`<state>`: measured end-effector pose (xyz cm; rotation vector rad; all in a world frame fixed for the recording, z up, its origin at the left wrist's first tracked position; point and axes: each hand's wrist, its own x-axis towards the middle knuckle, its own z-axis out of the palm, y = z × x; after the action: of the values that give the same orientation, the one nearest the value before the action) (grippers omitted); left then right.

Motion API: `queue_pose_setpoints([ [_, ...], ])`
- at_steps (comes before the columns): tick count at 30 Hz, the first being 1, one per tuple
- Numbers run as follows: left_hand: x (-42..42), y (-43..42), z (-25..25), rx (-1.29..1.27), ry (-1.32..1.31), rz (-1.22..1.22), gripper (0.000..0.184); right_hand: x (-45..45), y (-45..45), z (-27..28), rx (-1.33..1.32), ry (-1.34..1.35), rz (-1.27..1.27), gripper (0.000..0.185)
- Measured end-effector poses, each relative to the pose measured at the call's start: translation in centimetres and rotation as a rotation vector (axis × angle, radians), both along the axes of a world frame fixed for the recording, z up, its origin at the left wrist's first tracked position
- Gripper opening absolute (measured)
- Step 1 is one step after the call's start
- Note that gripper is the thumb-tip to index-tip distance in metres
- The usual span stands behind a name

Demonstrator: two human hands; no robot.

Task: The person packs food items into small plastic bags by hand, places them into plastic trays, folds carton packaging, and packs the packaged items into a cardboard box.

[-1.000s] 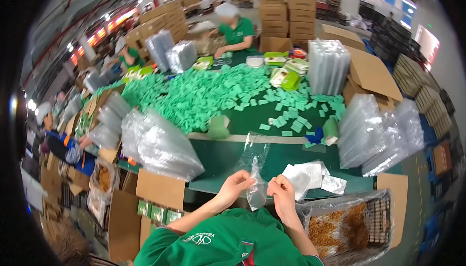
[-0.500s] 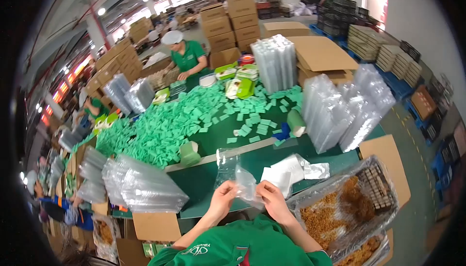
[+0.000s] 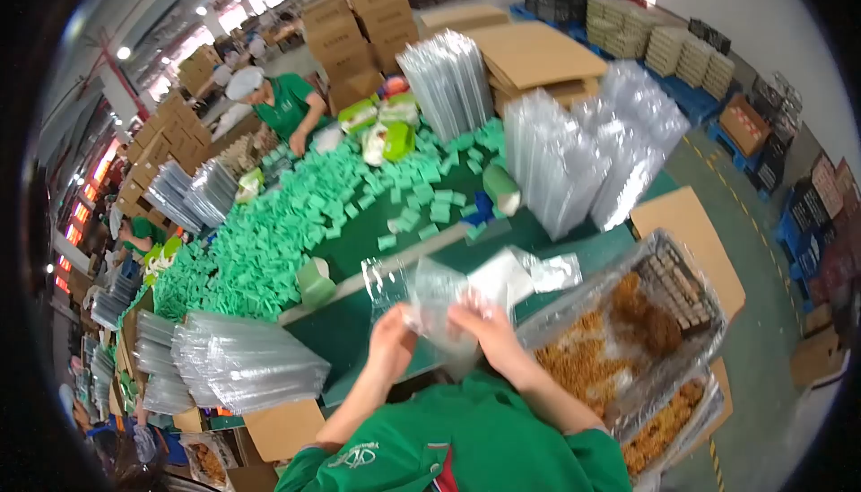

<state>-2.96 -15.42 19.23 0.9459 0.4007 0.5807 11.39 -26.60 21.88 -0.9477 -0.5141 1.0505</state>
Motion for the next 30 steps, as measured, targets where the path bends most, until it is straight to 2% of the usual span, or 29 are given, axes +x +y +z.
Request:
queue_pose_setpoints([
  [1,0.5,0.2,1.2,-0.097,0.01,-0.005,0.023,0.6,-0.1,0.4,-0.07,-0.199,-0.037,0.009],
  [3,1.0,0.0,3.2,-0.23,0.06,0.035,0.036,1.1,-0.2,0.6,-0.078,-0.409,-0.054,0.009],
  [4,1.4,-0.2,3.8,-0.081,0.034,-0.009,0.037,1.6,-0.6,1.5,-0.157,-0.677,-0.025,0.011],
  [5,1.8,-0.2,4.2,0.071,0.0,-0.055,0.038,1.5,-0.9,2.9,-0.226,-0.693,-0.01,0.012],
  [7,2.2,0.0,5.1,0.194,0.218,-0.096,0.035,1.7,-1.3,3.5,-0.132,-0.833,-0.049,0.014],
  [9,2.1,1.3,4.1,0.034,0.261,-0.068,0.028,1.8,-1.8,3.3,-0.126,-0.647,-0.078,0.012],
  [10,2.4,0.7,4.3,-0.05,0.133,-0.008,0.024,1.9,-2.0,2.8,-0.136,-0.591,-0.066,0.012],
  [13,2.8,-0.7,5.6,-0.109,0.15,-0.007,0.023,2.1,-2.4,1.4,-0.145,-0.441,-0.044,0.013],
  [16,2.4,-0.4,4.4,0.011,0.177,-0.061,0.021,2.5,-2.8,0.6,-0.138,-0.297,0.011,0.014],
  [17,2.3,-0.4,4.1,0.054,0.199,-0.059,0.021,2.5,-2.6,0.0,-0.114,-0.352,-0.095,0.013],
  [19,2.5,-0.7,3.6,0.097,0.245,0.094,0.013,2.2,-2.3,-1.3,-0.062,-0.462,-0.305,0.013],
  [21,2.3,-0.9,3.6,0.158,0.27,0.204,0.01,2.6,-3.2,-0.7,-0.111,-0.772,-0.386,0.018],
  [23,2.1,-1.1,3.0,0.253,0.27,0.195,0.017,2.0,-3.8,0.2,-0.08,-1.022,-0.432,0.021],
  [25,2.4,-2.2,2.2,0.347,0.215,0.154,0.02,-1.3,-2.7,1.3,-0.058,-0.76,-0.209,0.016],
  [26,2.5,-2.9,2.6,0.352,0.176,0.049,0.02,-1.9,-2.1,-0.1,-0.075,-0.633,-0.138,0.012],
  [29,2.6,-3.1,3.1,-0.012,0.199,0.058,0.019,-1.7,-2.0,-1.8,-0.069,-0.28,-0.066,0.007],
  [30,2.2,-3.0,2.8,-0.031,0.196,0.082,0.019,-1.3,-2.2,-2.0,-0.059,-0.163,-0.067,0.007],
])
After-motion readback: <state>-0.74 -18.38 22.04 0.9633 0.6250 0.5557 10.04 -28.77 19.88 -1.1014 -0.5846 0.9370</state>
